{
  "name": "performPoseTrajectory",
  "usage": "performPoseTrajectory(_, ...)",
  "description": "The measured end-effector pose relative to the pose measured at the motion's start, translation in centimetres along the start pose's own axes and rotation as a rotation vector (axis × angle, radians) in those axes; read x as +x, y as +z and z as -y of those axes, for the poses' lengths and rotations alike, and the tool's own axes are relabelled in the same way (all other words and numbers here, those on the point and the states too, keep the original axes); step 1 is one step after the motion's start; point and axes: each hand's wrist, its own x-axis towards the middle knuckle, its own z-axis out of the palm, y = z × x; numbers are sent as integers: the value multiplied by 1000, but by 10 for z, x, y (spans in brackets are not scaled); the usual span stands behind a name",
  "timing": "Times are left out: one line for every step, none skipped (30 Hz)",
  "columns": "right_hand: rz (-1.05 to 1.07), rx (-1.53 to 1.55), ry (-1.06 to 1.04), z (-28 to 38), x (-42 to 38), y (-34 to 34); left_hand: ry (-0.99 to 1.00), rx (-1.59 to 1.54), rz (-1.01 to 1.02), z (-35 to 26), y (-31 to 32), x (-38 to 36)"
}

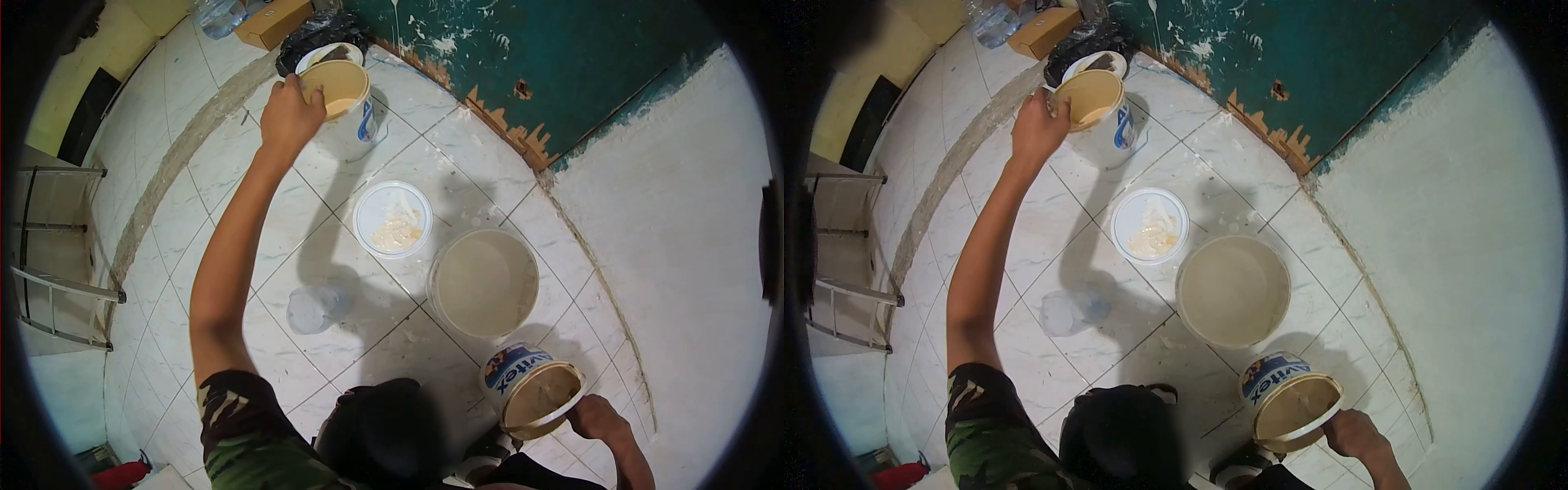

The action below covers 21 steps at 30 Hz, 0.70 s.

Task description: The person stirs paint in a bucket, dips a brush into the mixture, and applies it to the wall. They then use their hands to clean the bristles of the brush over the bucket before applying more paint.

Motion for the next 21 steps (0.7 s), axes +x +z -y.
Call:
performPoseTrajectory(-25,18,5,5,-2,-3,75,-123,45,-12,-21,-19)
performPoseTrajectory(-14,11,18,9,-3,-7,148,-243,86,-26,-43,-40)
performPoseTrajectory(-9,13,12,13,-5,-10,90,-292,212,-41,-62,-64)
performPoseTrajectory(-27,7,-5,16,-5,-13,61,-383,368,-51,-76,-83)
performPoseTrajectory(-45,0,-21,18,-6,-13,75,-449,502,-54,-81,-98)
performPoseTrajectory(-34,-17,-21,15,-5,-10,8,-435,712,-54,-80,-105)
performPoseTrajectory(-32,-16,-25,13,-5,-7,78,-369,795,-41,-59,-111)
performPoseTrajectory(-26,-20,-10,13,-5,-5,148,-302,877,-22,-25,-115)
performPoseTrajectory(-22,-25,6,14,-6,-5,146,-211,975,-7,8,-115)
performPoseTrajectory(-21,-23,17,22,-8,-11,142,-121,1069,6,38,-115)
performPoseTrajectory(-29,-27,18,25,-9,-12,142,-123,1060,16,59,-118)
performPoseTrajectory(-52,-13,-34,26,-9,-13,121,-99,1076,23,77,-119)
performPoseTrajectory(-71,2,-83,26,-11,-13,102,-79,1097,28,95,-123)
performPoseTrajectory(-75,-1,-73,25,-10,-9,107,-90,1093,35,112,-128)
performPoseTrajectory(-83,11,-39,22,-9,-2,87,-114,1041,43,127,-133)
performPoseTrajectory(-91,27,-5,20,-9,3,69,-137,990,40,131,-134)
performPoseTrajectory(-92,32,5,20,-12,5,79,-142,994,37,135,-136)
performPoseTrajectory(-70,38,10,21,-13,6,31,-139,1049,32,132,-137)
performPoseTrajectory(-48,45,12,23,-13,6,-18,-132,1104,29,129,-139)
performPoseTrajectory(-48,52,15,26,-14,6,-11,-130,1107,25,127,-141)
performPoseTrajectory(-37,52,38,29,-17,4,-20,-142,1106,21,128,-142)
